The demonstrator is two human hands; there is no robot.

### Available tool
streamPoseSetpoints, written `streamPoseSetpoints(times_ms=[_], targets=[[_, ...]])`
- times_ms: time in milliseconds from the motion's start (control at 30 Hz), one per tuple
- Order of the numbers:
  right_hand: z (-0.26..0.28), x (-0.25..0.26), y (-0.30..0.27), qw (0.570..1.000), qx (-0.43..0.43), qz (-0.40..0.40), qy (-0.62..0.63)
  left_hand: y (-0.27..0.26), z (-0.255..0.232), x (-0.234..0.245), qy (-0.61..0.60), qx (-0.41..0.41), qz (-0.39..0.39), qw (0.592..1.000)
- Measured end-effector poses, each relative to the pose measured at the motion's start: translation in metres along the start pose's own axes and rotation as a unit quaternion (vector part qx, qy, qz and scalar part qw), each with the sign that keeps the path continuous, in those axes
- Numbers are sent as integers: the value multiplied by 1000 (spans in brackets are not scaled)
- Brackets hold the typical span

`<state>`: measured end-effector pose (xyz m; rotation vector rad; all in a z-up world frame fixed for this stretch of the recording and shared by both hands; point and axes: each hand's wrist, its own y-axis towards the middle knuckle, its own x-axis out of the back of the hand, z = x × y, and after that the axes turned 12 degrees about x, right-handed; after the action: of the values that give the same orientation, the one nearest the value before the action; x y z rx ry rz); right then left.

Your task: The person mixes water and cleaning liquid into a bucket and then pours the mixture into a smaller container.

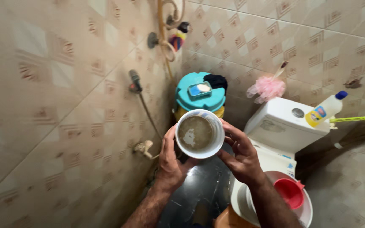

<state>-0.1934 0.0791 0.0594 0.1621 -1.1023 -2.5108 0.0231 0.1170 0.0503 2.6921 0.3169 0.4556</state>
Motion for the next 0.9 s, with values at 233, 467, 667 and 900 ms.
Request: streamPoseSetpoints(times_ms=[233,467,667,900], targets=[[38,-82,-6,973,80,91,-199,-53,-10,80,57,-50,-72,995],[59,-144,-16,965,118,103,-211,-102,-10,131,67,-20,-90,993],[66,-167,-21,967,107,142,-185,-126,-12,149,85,13,-127,988],[57,-190,-28,989,6,146,-25,-150,-23,166,104,96,-160,977]])
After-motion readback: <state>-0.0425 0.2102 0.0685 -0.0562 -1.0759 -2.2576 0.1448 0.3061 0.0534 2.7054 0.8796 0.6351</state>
